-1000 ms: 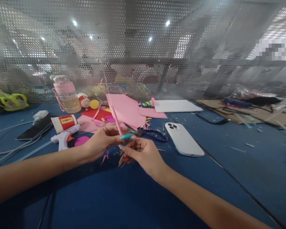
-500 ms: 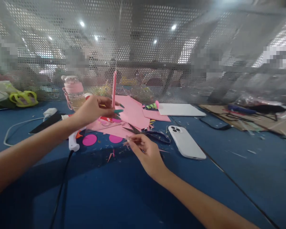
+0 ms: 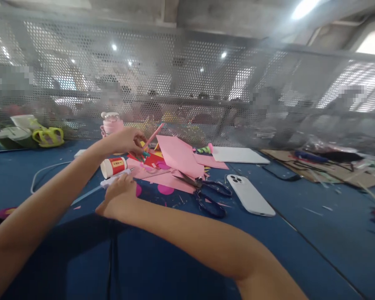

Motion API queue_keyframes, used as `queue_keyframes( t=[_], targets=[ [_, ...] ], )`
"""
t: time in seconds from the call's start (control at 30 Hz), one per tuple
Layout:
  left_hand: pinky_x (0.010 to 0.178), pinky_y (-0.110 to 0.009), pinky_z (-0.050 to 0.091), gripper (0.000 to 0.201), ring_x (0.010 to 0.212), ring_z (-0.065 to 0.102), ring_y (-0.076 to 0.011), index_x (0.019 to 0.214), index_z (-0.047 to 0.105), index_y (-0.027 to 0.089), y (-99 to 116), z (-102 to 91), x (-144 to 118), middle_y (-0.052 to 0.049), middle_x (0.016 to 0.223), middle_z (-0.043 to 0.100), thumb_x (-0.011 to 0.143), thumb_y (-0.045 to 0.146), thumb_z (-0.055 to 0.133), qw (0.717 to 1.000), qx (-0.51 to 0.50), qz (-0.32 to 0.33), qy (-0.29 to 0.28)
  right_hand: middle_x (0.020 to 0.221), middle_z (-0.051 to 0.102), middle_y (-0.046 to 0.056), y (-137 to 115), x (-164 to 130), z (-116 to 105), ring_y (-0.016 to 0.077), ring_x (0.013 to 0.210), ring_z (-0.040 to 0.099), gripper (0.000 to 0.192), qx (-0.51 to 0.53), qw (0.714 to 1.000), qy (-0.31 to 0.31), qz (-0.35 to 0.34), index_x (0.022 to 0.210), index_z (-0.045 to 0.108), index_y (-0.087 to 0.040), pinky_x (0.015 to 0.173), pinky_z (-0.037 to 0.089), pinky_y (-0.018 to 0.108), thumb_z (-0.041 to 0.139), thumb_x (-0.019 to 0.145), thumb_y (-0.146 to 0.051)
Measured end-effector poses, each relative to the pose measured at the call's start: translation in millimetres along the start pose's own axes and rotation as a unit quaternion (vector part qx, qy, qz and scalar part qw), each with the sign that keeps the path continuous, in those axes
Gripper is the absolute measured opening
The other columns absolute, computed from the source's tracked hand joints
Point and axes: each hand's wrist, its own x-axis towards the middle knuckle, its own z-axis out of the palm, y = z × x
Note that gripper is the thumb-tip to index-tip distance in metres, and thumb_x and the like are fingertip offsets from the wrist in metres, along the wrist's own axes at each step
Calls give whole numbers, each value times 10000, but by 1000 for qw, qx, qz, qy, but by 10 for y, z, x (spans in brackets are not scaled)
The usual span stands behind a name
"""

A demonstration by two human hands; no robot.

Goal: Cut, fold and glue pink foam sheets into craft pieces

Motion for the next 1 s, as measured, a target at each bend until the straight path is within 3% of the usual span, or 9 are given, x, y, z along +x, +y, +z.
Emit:
queue_keyframes(
  t=[0.1, 0.2, 0.33, 0.43, 0.5, 0.67, 0.8, 0.9, 1.0],
  targets=[
    [388, -181, 416, 172, 352, 554, -119, 588, 632, 114, -34, -101, -13, -21, 430, 613, 463, -2, 618, 999, -45, 15, -21, 1022, 571, 162, 19, 126, 214, 463, 1061, 432, 243, -22, 998, 43, 33, 899, 558, -207, 711, 372, 594, 489, 717, -352],
    [403, -193, 433, 167, 383, 575, -130, 606, 643, 106, -21, -150, -40, -37, 459, 626, 470, 10, 633, 997, -72, 8, -39, 1015, 563, 177, 105, 62, 162, 464, 998, 474, 303, -35, 997, 61, -27, 858, 566, -195, 685, 401, 559, 631, 577, -289],
    [450, -202, 461, 169, 417, 588, -123, 659, 656, 98, 23, -158, -78, -45, 511, 641, 500, 43, 651, 997, -72, 9, -38, 948, 564, 162, 198, -203, -271, 374, 878, 553, 262, -134, 982, 68, -113, 779, 540, -202, 651, 439, 458, 601, 533, -132],
    [503, -222, 487, 188, 466, 605, -128, 730, 658, 87, 8, -122, -59, -53, 559, 650, 542, 77, 657, 996, -86, 20, -21, 868, 553, 170, 298, -412, -707, 269, 668, 570, 196, -254, 961, 69, -91, 754, 497, -190, 544, 439, 395, 521, 567, -136],
    [549, -242, 503, 221, 505, 615, -133, 789, 650, 73, -38, -55, -17, -62, 601, 655, 569, 90, 663, 993, -120, 15, -10, 812, 534, 142, 421, -529, -981, 226, 600, 542, 170, -270, 950, 113, -105, 761, 466, -181, 519, 436, 374, 451, 592, -162],
    [603, -278, 517, 185, 541, 625, -129, 793, 605, 83, -244, 391, 71, -56, 657, 655, 619, 81, 667, 958, -283, -32, -17, 628, 515, 28, 870, -769, -1437, 156, 500, 507, 58, -134, 960, 224, -100, 712, 456, -201, 487, 432, 303, 426, 665, -216],
    [542, -228, 510, 253, 506, 622, -120, 724, 540, 104, -401, 943, -14, -17, 591, 642, 554, 91, 728, 898, -422, -125, 0, 355, 431, -21, 1163, -911, -1529, 118, 352, 440, 340, 42, 975, 213, -56, 488, 424, -216, 423, 393, 265, 375, 798, -347],
    [498, -185, 488, 334, 482, 606, -99, 726, 556, 94, -455, 1241, -118, -16, 549, 636, 495, 192, 778, 891, -430, -140, -28, 346, 456, -14, 1291, -969, -1542, 105, 325, 430, 385, 113, 972, 197, -53, 472, 457, -199, 358, 357, 244, 400, 790, -410],
    [487, -192, 486, 393, 468, 598, -100, 679, 560, 96, -446, 1360, -168, 0, 522, 627, 426, 283, 797, 897, -417, -130, -64, 334, 466, -20, 1368, -1012, -1578, 95, 299, 428, 363, 143, 971, 190, -25, 496, 492, -182, 337, 369, 234, 455, 778, -407]
  ],
)
